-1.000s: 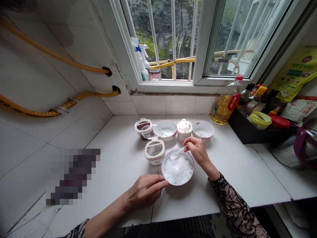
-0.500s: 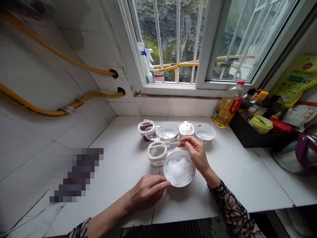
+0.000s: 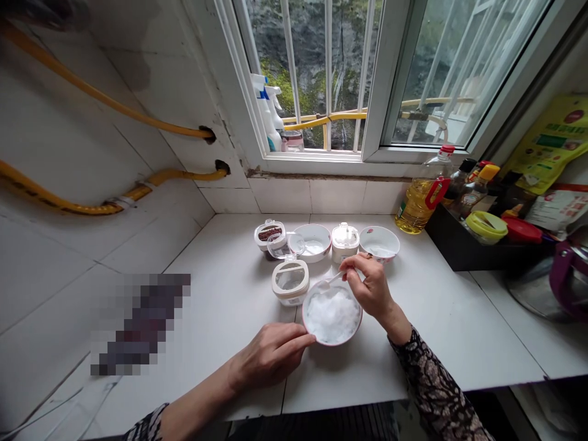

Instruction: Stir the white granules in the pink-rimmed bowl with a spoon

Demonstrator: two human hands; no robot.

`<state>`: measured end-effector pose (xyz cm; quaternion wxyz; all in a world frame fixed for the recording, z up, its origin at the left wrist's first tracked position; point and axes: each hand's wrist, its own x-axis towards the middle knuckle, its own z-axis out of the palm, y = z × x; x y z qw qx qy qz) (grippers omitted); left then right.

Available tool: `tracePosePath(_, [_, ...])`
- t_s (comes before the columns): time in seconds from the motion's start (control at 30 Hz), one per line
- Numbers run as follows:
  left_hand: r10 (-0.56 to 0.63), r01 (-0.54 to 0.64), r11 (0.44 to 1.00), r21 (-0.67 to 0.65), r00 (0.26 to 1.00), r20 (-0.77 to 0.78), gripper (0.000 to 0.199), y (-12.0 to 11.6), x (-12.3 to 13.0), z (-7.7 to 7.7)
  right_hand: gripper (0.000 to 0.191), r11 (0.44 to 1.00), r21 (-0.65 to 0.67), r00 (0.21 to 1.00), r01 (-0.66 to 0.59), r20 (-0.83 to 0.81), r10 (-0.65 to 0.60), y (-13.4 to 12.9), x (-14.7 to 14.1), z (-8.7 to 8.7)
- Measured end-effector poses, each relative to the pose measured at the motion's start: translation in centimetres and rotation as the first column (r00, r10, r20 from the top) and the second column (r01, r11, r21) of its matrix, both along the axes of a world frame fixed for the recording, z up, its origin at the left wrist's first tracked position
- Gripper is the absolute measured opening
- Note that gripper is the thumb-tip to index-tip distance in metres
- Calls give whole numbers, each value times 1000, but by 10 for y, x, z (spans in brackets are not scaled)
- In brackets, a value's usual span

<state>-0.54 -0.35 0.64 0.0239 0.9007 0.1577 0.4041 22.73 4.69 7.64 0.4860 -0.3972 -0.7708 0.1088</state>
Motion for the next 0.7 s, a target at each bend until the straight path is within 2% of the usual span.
tracePosePath(0.2, [10, -10, 1000, 3, 1000, -2, 38, 0, 0, -1, 20, 1000, -13, 970, -24, 244, 27, 8, -1, -15])
tracePosePath(0.33, [14, -14, 1000, -1, 1000, -9, 38, 0, 0, -1, 23, 995, -90, 974, -52, 217, 71, 7, -5, -17])
tracePosePath(0.5, [20, -20, 1000, 2, 1000, -8, 38, 0, 0, 0, 24, 977, -214, 993, -22, 108, 46, 7, -2, -14])
tracePosePath(0.63, [5, -5, 1000, 3, 1000, -11, 37, 0, 0, 1, 22, 985, -170, 991, 20, 130, 2, 9, -1, -15])
tracePosePath(0.7, [10, -10, 1000, -1, 1000, -16, 38, -1, 0, 1, 21, 992, -130, 985, -5, 171, 27, 8, -3, -16])
